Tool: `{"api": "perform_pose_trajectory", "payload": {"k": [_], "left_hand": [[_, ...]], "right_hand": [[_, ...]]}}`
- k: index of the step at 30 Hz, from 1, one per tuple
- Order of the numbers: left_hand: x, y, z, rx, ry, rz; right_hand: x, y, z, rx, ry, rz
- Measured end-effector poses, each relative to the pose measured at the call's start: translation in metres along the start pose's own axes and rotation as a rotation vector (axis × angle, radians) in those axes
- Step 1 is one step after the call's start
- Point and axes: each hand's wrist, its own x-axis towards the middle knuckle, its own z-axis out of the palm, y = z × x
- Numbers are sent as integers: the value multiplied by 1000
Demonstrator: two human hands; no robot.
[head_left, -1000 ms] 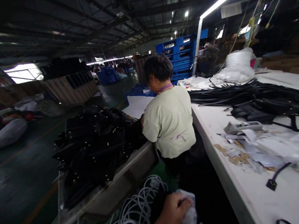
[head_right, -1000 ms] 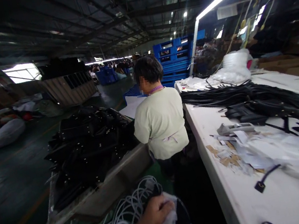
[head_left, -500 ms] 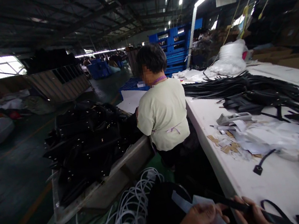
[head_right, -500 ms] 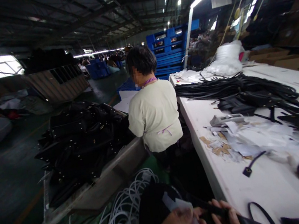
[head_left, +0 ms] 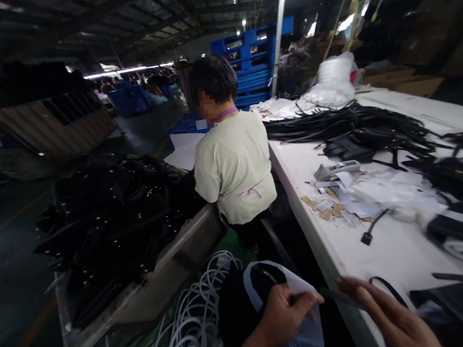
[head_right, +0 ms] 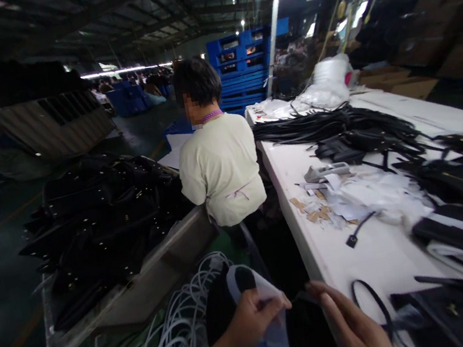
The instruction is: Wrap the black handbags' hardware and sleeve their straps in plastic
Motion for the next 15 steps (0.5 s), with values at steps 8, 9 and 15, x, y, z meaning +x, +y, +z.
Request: {"api": "perform_pose_trajectory", "payload": {"k": [8,9,15], "left_hand": [[-8,-12,27,131,-235,-93],[-7,-13,23,50,-188,-139],[6,-5,-3,-596,313,-250]], "right_hand": [[35,-27,37,223,-237,-104],[34,-25,34,281,-172,-104],[17,-7,15,188,8,-81]]}}
